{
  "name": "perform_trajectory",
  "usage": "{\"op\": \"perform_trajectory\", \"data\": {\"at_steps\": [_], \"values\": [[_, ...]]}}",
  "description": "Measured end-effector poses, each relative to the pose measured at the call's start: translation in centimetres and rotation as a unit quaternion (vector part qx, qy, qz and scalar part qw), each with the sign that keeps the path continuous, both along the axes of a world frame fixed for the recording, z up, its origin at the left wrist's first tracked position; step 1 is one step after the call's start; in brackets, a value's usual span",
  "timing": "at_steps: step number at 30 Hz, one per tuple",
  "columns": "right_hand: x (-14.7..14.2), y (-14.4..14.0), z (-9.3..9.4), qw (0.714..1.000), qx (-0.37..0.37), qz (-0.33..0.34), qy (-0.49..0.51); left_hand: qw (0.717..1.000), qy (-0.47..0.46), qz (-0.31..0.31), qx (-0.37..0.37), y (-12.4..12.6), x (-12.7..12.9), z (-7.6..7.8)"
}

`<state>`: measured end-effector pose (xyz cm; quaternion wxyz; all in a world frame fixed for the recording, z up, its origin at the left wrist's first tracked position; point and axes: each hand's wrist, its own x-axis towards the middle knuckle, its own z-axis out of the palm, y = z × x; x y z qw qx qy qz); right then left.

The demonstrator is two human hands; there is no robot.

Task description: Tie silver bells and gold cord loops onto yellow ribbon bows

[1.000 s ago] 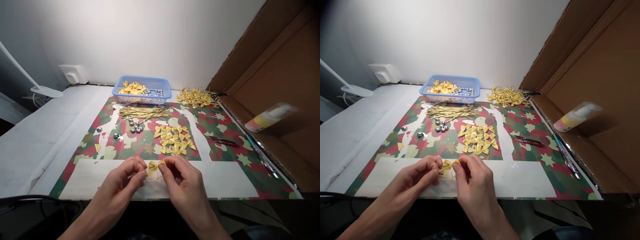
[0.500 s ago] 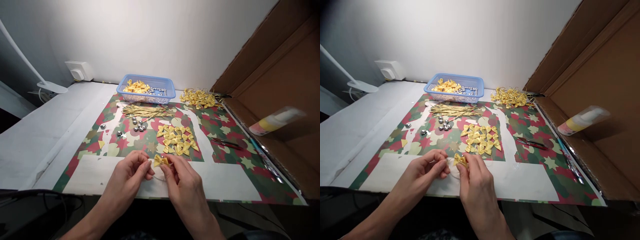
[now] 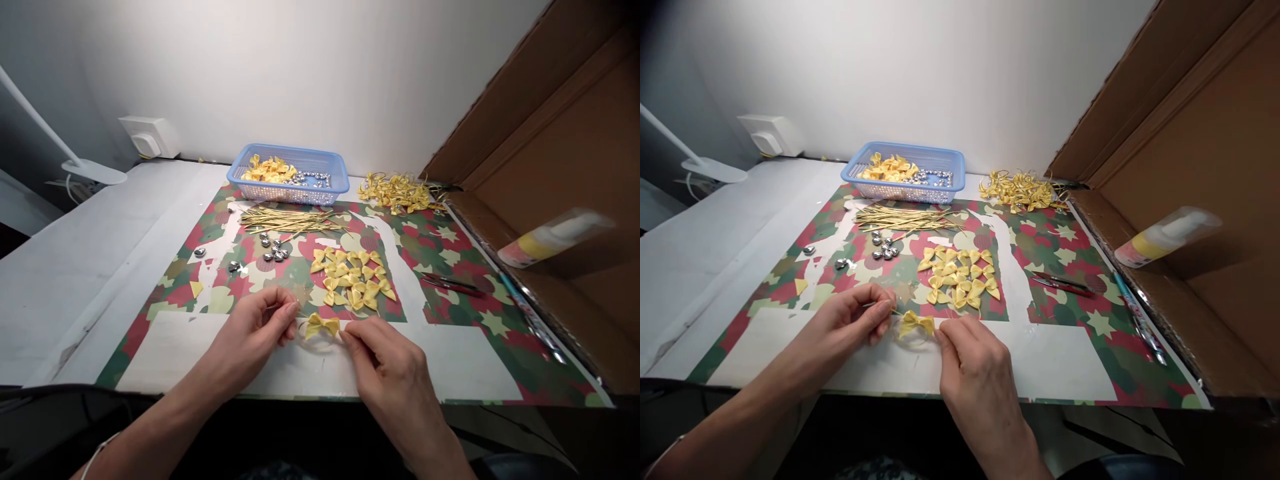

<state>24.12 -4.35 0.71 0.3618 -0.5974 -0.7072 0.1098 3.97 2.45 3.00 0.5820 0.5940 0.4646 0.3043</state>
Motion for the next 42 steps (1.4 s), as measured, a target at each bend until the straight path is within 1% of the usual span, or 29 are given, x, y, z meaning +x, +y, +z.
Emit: {"op": "perform_trajectory", "data": {"at_steps": [4, 7, 10, 13, 16, 19, 21, 25, 28, 33, 39, 42], "values": [[0.2, 0.0, 0.3, 1.000, 0.006, -0.007, 0.007, 0.999, 0.019, -0.040, 0.007, 0.1, -0.2, 0.1], [0.3, -0.2, 0.5, 1.000, 0.017, -0.012, 0.009, 0.996, 0.040, -0.076, 0.039, 0.1, -0.2, 0.4], [0.1, -0.5, 0.6, 1.000, 0.026, -0.009, 0.015, 0.989, 0.088, -0.104, 0.065, 0.0, -0.1, 0.9], [0.0, -0.7, 0.5, 0.999, 0.050, -0.009, 0.016, 0.982, 0.140, -0.105, 0.076, -0.1, 0.1, 1.2], [-0.2, -0.8, 0.3, 0.997, 0.080, 0.002, 0.013, 0.977, 0.167, -0.104, 0.080, -0.2, 0.4, 1.2], [-0.4, -0.9, 0.3, 0.995, 0.095, 0.011, 0.011, 0.975, 0.168, -0.121, 0.082, -0.3, 0.6, 1.1], [-0.6, -1.0, 0.4, 0.994, 0.105, 0.014, 0.008, 0.977, 0.151, -0.126, 0.083, -0.4, 0.7, 0.9], [-0.8, -1.1, 0.6, 0.993, 0.118, 0.014, 0.011, 0.983, 0.117, -0.110, 0.095, -0.5, 0.7, 0.7], [-0.9, -1.0, 0.6, 0.993, 0.120, 0.016, 0.018, 0.981, 0.114, -0.080, 0.137, -0.7, 0.7, 0.5], [-0.5, -0.8, 1.0, 0.992, 0.120, 0.030, 0.015, 0.972, 0.119, -0.046, 0.196, -1.2, 0.6, 0.3], [0.4, -1.3, 1.6, 0.988, 0.152, 0.008, -0.014, 0.960, 0.102, -0.016, 0.259, -1.4, 0.5, 0.0], [0.8, -1.7, 2.0, 0.987, 0.157, -0.002, -0.028, 0.949, 0.095, 0.006, 0.300, -1.2, 0.4, -0.2]]}}
